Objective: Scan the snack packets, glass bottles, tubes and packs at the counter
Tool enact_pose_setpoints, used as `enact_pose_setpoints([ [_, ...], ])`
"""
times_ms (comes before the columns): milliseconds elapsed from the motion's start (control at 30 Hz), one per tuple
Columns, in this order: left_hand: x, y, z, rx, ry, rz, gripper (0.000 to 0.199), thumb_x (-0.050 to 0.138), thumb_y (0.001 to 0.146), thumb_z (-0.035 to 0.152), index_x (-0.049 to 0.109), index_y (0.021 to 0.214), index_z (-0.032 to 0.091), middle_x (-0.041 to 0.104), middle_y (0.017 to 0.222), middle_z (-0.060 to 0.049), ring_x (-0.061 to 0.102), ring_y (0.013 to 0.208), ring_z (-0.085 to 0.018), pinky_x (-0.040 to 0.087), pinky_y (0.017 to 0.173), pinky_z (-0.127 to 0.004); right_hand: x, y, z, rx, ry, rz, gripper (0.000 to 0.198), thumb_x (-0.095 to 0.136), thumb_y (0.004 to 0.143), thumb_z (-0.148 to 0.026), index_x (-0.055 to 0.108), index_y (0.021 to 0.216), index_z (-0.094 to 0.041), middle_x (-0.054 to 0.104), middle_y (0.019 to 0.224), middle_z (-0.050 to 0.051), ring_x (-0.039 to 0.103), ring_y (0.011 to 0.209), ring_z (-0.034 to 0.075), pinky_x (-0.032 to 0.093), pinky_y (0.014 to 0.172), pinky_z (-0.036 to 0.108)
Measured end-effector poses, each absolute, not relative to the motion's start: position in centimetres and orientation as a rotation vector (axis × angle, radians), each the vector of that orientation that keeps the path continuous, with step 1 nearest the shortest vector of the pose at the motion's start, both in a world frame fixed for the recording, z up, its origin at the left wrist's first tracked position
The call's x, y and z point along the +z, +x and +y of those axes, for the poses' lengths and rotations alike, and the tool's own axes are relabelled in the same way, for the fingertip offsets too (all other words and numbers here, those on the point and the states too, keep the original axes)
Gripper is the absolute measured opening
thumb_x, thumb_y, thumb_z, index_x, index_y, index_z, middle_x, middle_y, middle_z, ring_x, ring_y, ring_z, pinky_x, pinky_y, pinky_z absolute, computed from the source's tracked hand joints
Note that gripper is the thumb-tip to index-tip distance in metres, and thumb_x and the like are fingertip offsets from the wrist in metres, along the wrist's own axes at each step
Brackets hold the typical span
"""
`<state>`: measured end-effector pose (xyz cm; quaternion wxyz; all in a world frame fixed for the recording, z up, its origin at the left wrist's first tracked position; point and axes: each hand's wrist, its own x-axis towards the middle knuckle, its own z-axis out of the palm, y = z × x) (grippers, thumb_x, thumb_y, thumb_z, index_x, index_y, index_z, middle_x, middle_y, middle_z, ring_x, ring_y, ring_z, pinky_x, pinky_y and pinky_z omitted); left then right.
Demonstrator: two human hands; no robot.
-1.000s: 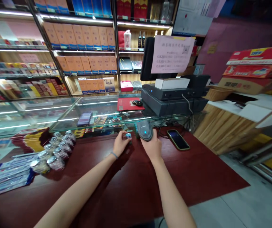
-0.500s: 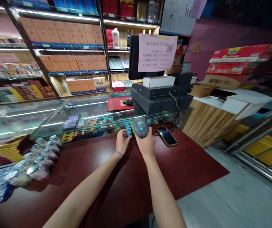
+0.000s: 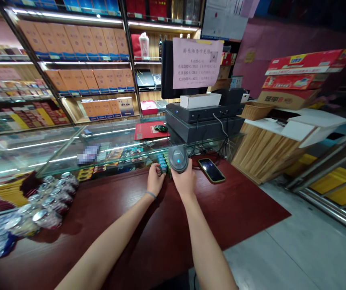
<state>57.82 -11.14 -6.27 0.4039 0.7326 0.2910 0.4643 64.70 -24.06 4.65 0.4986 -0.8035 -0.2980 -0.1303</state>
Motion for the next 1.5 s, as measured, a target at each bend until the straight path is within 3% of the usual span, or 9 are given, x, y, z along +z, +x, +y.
enact_pose_setpoints([
  [233,-6.2,57.8,-11.3,1.177,1.895,0.751,0.050,0.060,0.070,-0.002,0.049,0.114,0.020,0.051,0.097,-0.003,0.053,0.088,-0.016,0.049,0.082,-0.030,4.5,64.5,-23.9,-0.338,-1.965,-0.747,0.039,0.061,0.077,-0.049,0.053,0.104,-0.022,0.073,0.085,0.012,0.071,0.080,0.032,0.047,0.063,0.033],
  [467,-4.5,54.4,-11.7,1.205,1.829,0.734,0.053,0.070,0.069,0.003,0.049,0.115,0.019,0.051,0.100,-0.003,0.054,0.086,-0.014,0.051,0.083,-0.031,3.9,64.1,-23.8,-0.333,-1.977,-0.809,0.040,0.060,0.077,-0.047,0.055,0.106,-0.020,0.073,0.086,0.014,0.071,0.079,0.034,0.047,0.062,0.035],
  [633,-2.1,47.4,-11.5,1.261,1.817,0.739,0.043,0.067,0.080,0.013,0.050,0.119,0.020,0.054,0.103,-0.005,0.058,0.091,-0.015,0.053,0.084,-0.032,2.7,63.0,-23.1,-0.382,-1.899,-0.929,0.047,0.060,0.076,-0.048,0.060,0.109,-0.015,0.073,0.086,0.017,0.071,0.079,0.033,0.051,0.065,0.037],
  [800,0.5,38.6,-11.2,1.413,1.868,0.829,0.034,0.065,0.086,0.020,0.054,0.118,0.021,0.057,0.105,-0.007,0.061,0.096,-0.018,0.055,0.085,-0.033,2.0,61.4,-21.9,-0.474,-1.841,-1.091,0.045,0.059,0.078,-0.051,0.067,0.100,-0.013,0.073,0.080,0.018,0.071,0.073,0.033,0.052,0.066,0.040],
  [1033,2.4,26.4,-10.5,1.690,2.049,1.122,0.024,0.062,0.091,0.028,0.057,0.114,0.022,0.059,0.104,-0.007,0.059,0.095,-0.019,0.053,0.083,-0.034,2.9,57.2,-20.5,-0.272,-1.730,-1.286,0.041,0.064,0.078,-0.049,0.065,0.106,-0.019,0.073,0.096,0.014,0.070,0.088,0.030,0.053,0.074,0.038],
  [1233,1.2,19.8,-10.3,1.764,2.082,1.410,0.036,0.068,0.086,0.033,0.056,0.118,0.023,0.056,0.117,-0.011,0.052,0.115,-0.027,0.050,0.094,-0.042,3.3,52.6,-19.7,-0.078,-1.677,-1.380,0.041,0.067,0.077,-0.041,0.058,0.114,-0.025,0.065,0.118,0.007,0.070,0.089,0.024,0.051,0.066,0.030],
  [1367,-0.4,18.2,-10.8,1.670,2.148,1.443,0.047,0.070,0.084,0.029,0.052,0.128,0.024,0.052,0.124,-0.012,0.050,0.120,-0.028,0.044,0.104,-0.047,2.8,49.8,-20.2,-0.052,-1.685,-1.530,0.036,0.065,0.077,-0.033,0.059,0.111,-0.026,0.065,0.114,0.004,0.070,0.079,0.021,0.049,0.062,0.028],
  [1500,-1.1,18.2,-11.3,1.562,2.193,1.463,0.058,0.069,0.082,0.022,0.047,0.136,0.025,0.047,0.129,-0.013,0.047,0.125,-0.030,0.040,0.109,-0.050,1.7,48.4,-21.2,-0.084,-1.639,-1.742,0.031,0.057,0.080,-0.026,0.062,0.111,-0.024,0.071,0.104,0.005,0.072,0.084,0.024,0.052,0.067,0.030],
])
